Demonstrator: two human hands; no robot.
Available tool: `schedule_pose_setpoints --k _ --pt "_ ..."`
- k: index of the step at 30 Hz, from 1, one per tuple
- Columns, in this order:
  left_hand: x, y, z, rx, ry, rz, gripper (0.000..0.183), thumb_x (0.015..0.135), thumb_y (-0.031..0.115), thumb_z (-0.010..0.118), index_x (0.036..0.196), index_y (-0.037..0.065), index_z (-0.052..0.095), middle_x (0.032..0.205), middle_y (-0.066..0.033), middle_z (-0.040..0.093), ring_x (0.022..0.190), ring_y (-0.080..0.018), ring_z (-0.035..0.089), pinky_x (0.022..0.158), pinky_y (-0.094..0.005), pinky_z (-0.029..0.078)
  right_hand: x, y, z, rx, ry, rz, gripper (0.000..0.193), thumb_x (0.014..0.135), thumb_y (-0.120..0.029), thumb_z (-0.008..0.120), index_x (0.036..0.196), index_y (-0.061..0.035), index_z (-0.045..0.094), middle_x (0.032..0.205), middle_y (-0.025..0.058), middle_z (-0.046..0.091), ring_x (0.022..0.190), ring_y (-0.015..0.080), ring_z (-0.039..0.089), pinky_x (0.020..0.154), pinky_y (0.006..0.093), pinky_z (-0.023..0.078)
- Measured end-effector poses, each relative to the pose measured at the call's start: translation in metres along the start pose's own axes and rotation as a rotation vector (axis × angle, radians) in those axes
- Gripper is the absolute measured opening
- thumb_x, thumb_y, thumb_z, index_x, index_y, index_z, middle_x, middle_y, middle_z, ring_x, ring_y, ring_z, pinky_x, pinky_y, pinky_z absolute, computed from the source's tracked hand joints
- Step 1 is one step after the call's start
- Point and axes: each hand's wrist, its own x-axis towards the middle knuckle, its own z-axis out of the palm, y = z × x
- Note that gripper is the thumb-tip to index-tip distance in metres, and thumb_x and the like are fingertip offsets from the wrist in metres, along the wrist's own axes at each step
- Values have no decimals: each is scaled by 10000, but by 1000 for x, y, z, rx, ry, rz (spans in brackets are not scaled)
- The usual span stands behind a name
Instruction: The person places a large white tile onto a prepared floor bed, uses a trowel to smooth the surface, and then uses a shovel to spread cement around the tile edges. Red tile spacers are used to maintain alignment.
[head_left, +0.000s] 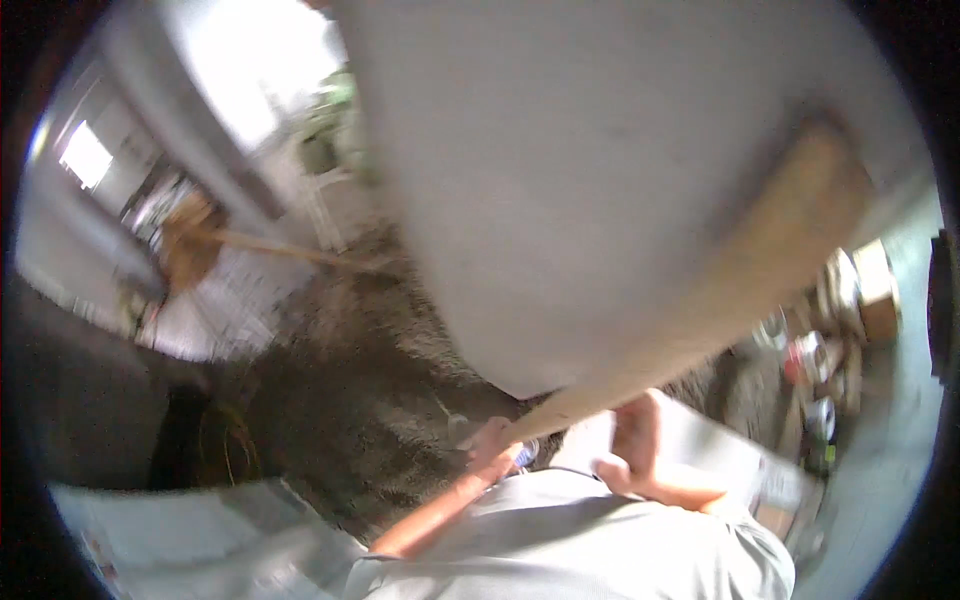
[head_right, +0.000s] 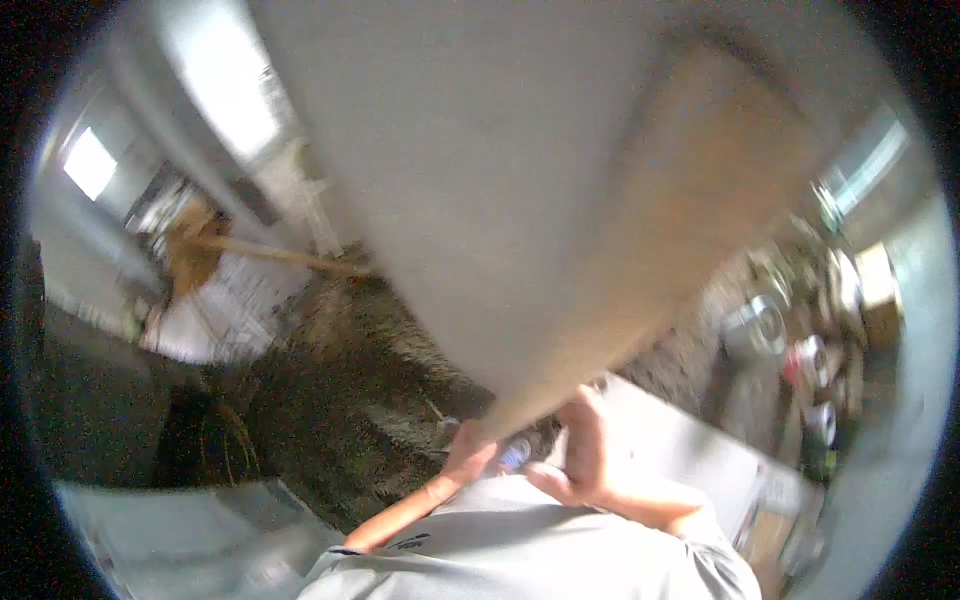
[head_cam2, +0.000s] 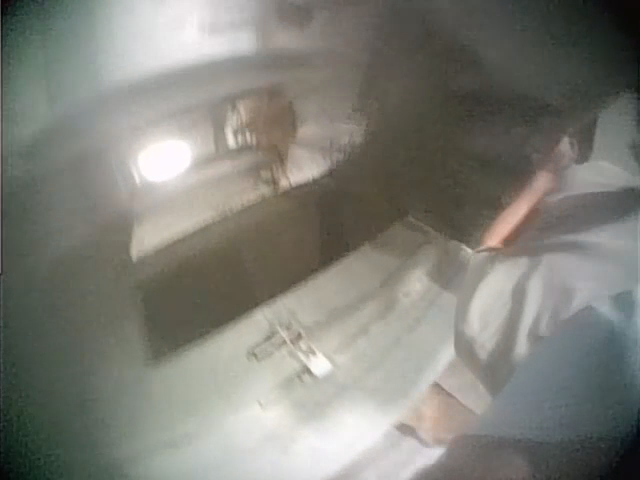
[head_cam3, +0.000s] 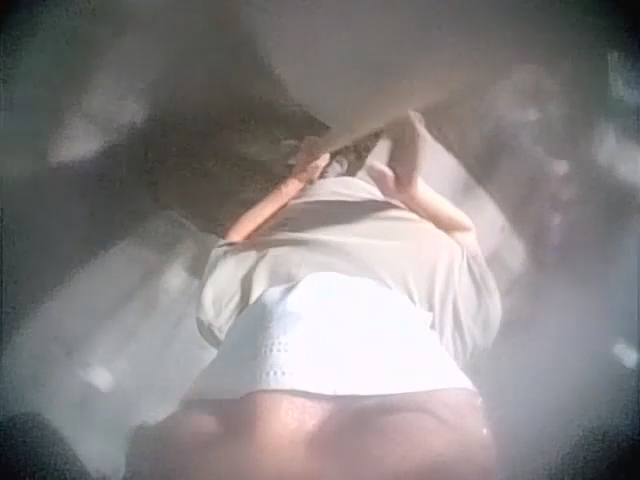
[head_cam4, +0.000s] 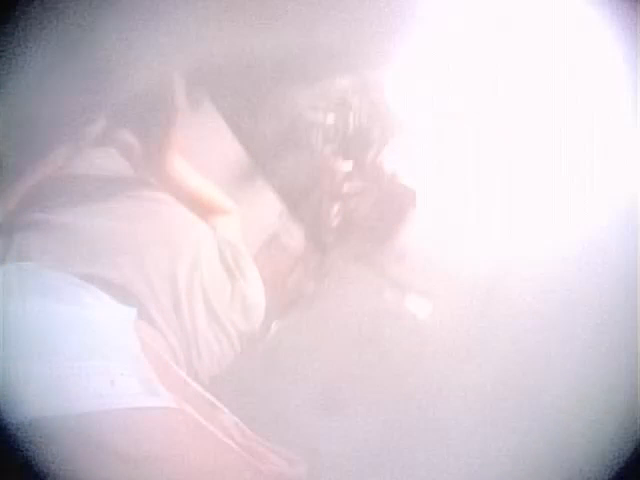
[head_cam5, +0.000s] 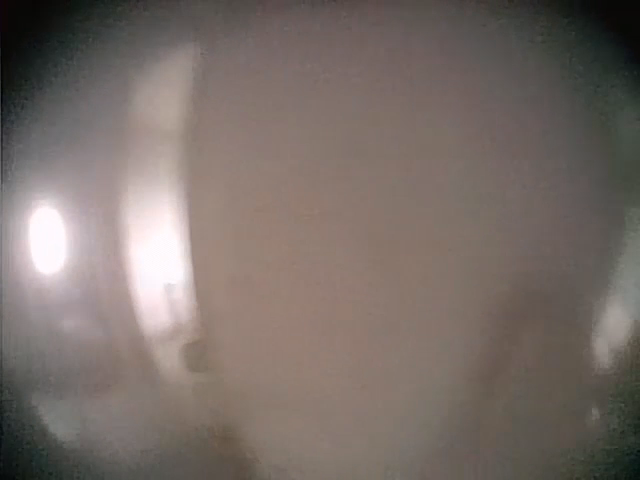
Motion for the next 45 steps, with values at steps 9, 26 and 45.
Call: schedule_pose_setpoints --k 9,26,45 --pt "56 30 85 514 -421 518 534 837 340 743 1234 54 528 1154 -171 565 1127 -351 534 933 -461 444 -64 21 -26 110 664 315 214 835 -89 763 920 -45 571 855 33 609 770 109 579 654 270 479" --pt "152 42 158 1447 -719 411 398 800 302 735 1088 40 654 1112 -182 636 1059 -363 610 887 -465 517 -306 -104 -52 -104 1594 -154 350 850 -239 761 881 -92 445 770 -5 438 701 103 456 703 267 395" --pt "333 7 299 1069 -725 -280 353 764 262 714 965 -28 715 943 -172 719 866 -275 677 763 -393 521 -409 -140 -40 -625 2112 -144 397 922 -479 636 921 -120 465 759 -39 439 677 82 409 709 275 336"
